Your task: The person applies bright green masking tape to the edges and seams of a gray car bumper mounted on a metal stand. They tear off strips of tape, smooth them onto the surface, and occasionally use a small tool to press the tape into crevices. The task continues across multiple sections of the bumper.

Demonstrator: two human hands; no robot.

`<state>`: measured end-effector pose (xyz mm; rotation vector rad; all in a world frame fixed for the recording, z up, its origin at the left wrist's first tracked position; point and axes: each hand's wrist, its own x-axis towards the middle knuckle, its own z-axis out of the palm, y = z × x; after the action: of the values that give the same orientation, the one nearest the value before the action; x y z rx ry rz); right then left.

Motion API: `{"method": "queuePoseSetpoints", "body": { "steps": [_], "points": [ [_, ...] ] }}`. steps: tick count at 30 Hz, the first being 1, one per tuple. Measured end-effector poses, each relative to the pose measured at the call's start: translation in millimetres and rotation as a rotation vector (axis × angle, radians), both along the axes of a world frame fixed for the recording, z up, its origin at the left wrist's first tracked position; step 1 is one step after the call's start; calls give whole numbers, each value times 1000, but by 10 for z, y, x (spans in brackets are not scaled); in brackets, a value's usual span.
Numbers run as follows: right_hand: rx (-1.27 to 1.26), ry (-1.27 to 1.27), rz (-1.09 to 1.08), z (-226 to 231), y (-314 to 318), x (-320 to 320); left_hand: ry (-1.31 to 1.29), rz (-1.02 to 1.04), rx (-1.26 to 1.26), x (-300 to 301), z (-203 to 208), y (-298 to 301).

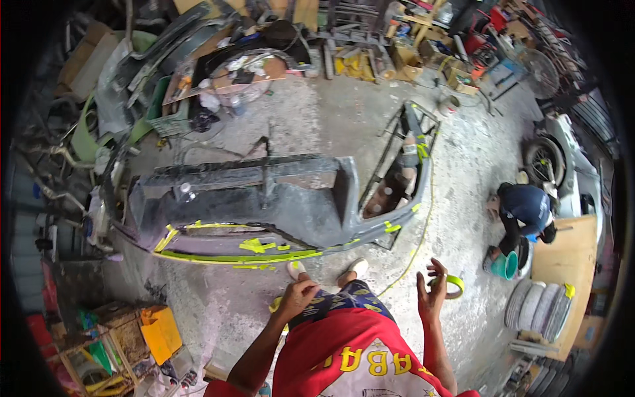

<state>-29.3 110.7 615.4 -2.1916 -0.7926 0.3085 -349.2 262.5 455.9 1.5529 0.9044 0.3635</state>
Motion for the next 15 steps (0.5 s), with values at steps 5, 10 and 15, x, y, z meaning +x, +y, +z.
{"method": "queuePoseSetpoints", "body": {
  "steps": [5,10,15],
  "points": [
    [-13,-22,-34,127,71,65,-35,-40,65,-3,45,49],
    [-22,-97,-46,95,-170,231,-43,-82,51,293,-81,-15],
    [-33,-74,-84,-37,-491,657,-30,-197,131,986,-41,-160]
  ]
}}
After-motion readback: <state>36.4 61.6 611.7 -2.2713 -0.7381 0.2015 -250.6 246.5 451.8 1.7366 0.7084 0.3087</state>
